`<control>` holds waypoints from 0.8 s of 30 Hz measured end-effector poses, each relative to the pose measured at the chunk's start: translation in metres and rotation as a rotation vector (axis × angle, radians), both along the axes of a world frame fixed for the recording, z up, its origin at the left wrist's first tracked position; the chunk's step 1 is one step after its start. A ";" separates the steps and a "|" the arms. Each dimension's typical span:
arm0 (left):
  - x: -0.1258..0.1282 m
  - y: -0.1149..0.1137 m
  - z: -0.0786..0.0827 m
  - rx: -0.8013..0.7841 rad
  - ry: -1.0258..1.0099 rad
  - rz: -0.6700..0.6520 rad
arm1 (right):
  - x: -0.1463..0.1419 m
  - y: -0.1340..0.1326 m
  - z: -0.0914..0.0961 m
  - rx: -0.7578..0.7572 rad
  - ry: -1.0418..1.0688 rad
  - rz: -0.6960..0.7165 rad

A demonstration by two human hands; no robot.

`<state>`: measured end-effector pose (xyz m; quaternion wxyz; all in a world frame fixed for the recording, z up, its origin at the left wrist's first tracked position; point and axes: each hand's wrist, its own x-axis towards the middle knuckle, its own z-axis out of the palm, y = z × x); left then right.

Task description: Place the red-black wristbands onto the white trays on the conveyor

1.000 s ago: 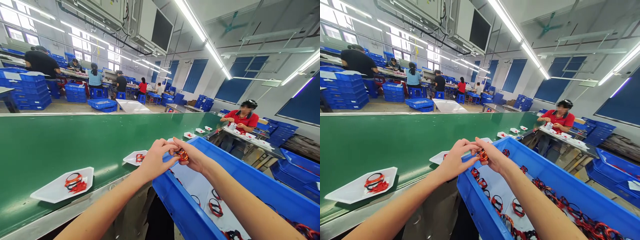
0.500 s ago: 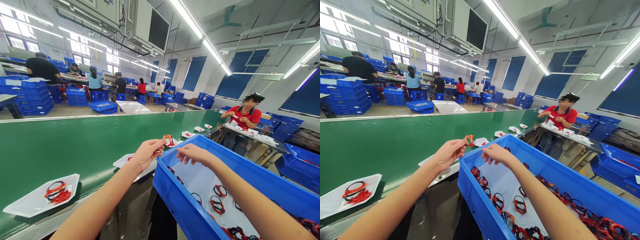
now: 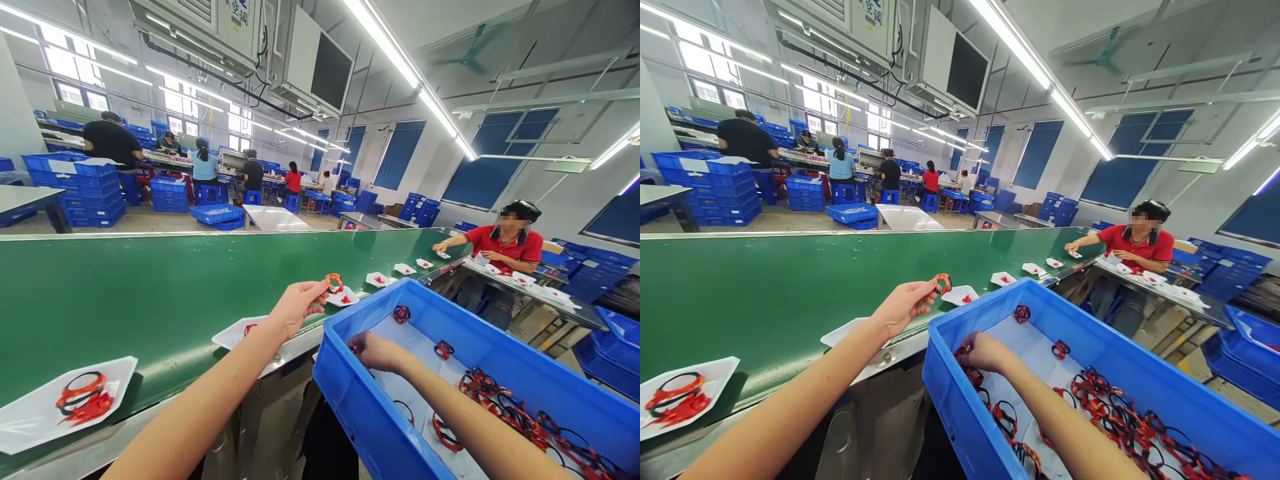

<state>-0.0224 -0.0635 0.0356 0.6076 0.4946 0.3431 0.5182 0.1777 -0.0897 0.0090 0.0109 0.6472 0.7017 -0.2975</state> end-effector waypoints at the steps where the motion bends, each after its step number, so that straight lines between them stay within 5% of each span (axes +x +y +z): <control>1: 0.001 0.008 -0.003 0.030 0.048 0.026 | 0.002 0.001 0.001 0.010 -0.008 0.001; 8: 0.021 0.074 -0.026 0.164 0.513 0.028 | 0.034 0.018 0.031 -0.011 0.008 -0.031; 13: 0.034 0.094 -0.034 0.245 0.718 -0.030 | 0.054 0.019 0.065 0.017 0.218 -0.068; 18: 0.034 0.077 -0.012 0.432 0.697 0.016 | 0.058 0.010 0.086 -0.001 0.465 -0.065; 24: 0.034 0.018 0.028 0.655 0.567 -0.045 | 0.049 0.007 0.090 -0.030 0.716 -0.034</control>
